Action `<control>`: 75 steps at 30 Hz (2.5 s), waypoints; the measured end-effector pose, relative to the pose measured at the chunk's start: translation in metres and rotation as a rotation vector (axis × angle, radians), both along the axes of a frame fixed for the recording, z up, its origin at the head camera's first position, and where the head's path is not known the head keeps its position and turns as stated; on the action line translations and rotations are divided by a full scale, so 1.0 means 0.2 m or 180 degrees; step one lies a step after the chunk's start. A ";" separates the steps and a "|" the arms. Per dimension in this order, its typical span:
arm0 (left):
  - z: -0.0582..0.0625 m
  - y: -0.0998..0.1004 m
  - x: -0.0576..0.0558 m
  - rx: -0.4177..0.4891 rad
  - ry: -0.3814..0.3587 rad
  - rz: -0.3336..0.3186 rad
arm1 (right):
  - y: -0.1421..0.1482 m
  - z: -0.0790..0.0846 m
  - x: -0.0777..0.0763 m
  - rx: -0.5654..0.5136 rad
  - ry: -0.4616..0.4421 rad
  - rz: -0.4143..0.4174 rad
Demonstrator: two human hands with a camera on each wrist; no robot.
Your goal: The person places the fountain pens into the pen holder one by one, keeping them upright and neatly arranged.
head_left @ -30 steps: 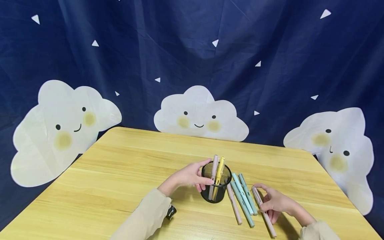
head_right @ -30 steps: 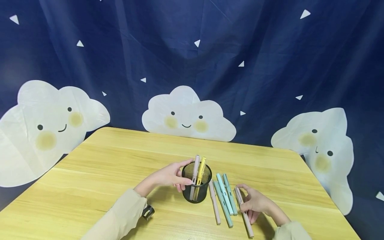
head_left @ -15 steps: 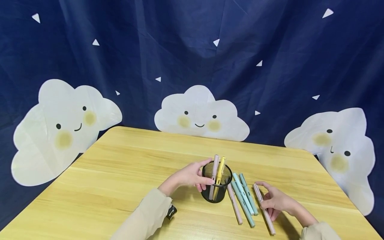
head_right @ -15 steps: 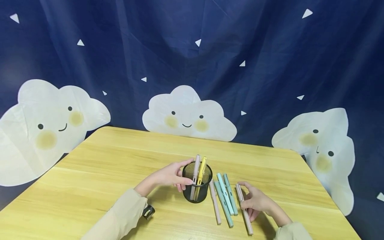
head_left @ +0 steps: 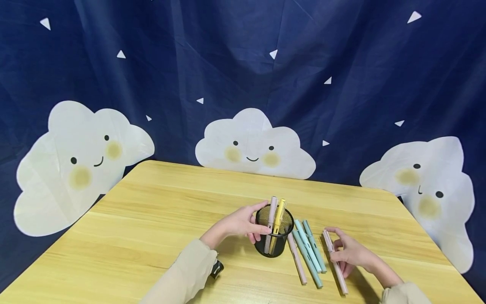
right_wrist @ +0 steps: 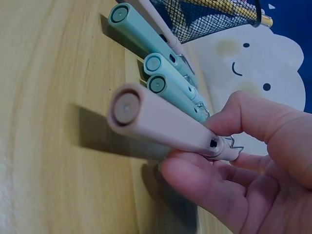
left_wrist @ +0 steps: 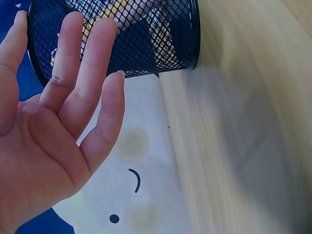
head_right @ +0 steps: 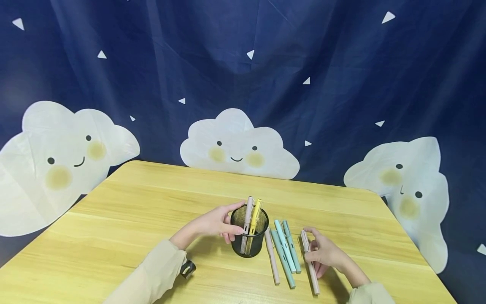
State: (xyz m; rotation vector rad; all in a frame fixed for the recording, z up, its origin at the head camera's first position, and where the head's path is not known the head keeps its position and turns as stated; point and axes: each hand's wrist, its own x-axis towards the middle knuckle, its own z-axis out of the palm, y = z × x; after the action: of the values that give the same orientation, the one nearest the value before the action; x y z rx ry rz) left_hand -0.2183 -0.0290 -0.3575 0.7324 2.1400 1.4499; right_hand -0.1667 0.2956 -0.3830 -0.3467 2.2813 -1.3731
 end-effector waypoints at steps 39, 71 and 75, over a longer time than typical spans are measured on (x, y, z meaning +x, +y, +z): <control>0.00 0.00 0.00 -0.0077 0.0069 0.0005 | -0.03 -0.01 -0.01 -0.0668 0.0927 -0.0396; 0.00 -0.01 0.00 -0.0014 0.0022 -0.0008 | -0.11 0.02 -0.02 -0.1263 0.1269 -0.0494; 0.00 -0.01 0.00 -0.0021 0.0035 -0.0016 | -0.11 0.03 -0.03 -0.1347 0.1251 -0.0577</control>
State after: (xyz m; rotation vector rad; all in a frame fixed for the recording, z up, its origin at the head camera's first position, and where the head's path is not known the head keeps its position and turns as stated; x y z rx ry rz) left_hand -0.2182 -0.0302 -0.3576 0.7445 2.1488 1.4386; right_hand -0.1719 0.2727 -0.3779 -0.6016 2.3508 -2.0417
